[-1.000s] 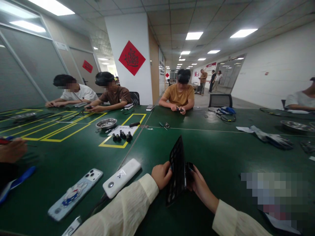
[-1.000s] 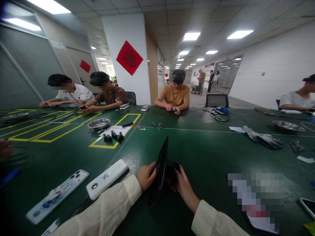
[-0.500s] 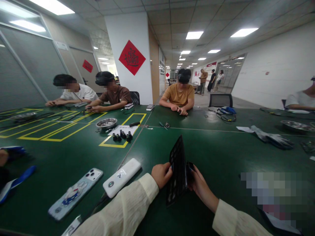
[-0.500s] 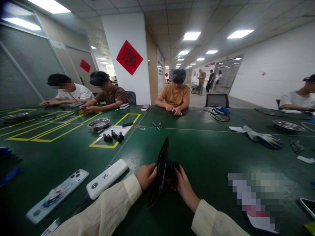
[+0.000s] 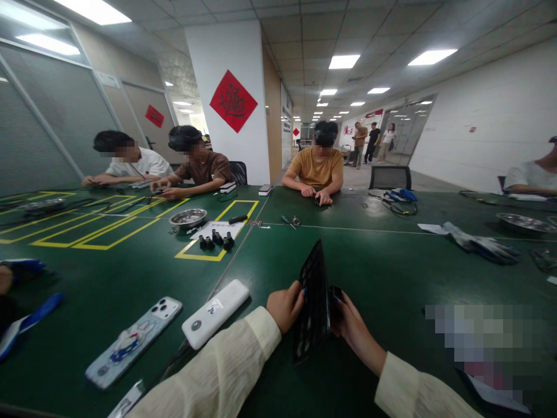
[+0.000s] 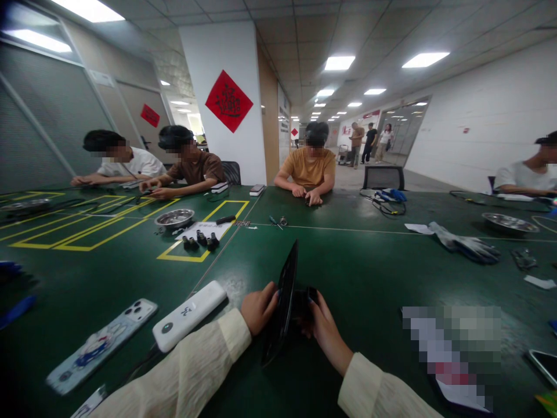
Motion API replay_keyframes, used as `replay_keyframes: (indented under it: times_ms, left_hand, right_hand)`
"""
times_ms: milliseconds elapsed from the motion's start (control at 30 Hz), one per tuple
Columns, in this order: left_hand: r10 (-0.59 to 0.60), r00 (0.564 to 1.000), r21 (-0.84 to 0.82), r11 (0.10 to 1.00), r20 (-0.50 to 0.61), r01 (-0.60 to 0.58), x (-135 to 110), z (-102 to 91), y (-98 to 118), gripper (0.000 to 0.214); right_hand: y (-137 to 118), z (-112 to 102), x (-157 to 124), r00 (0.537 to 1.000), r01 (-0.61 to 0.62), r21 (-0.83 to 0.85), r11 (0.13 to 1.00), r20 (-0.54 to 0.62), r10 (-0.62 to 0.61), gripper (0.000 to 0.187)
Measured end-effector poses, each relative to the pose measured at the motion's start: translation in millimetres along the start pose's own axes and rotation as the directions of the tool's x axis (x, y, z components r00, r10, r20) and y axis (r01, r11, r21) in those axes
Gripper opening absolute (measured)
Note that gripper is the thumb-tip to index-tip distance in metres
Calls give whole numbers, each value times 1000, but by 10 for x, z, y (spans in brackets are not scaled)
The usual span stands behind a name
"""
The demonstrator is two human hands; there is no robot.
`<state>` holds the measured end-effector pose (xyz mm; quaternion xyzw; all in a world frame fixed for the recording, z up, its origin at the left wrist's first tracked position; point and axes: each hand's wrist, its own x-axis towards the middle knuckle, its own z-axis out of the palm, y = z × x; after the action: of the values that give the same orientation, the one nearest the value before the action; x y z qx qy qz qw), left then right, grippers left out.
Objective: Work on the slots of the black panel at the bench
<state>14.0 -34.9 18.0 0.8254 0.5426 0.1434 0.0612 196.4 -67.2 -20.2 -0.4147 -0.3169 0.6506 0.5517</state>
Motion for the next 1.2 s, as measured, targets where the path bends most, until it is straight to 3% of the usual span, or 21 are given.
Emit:
replay_keyframes:
  times_ms: [400,1200]
  left_hand:
    - [93,995,109,989,42,-97,-28,-36,7,32]
    - [7,999,-82,997,53,-2,11,12,-43,43]
  right_hand:
    - [81,-39,62,1000,17,50,999,-19,-16,79]
    - [79,-58,59,1000,15,23,1000,-9,-15,72]
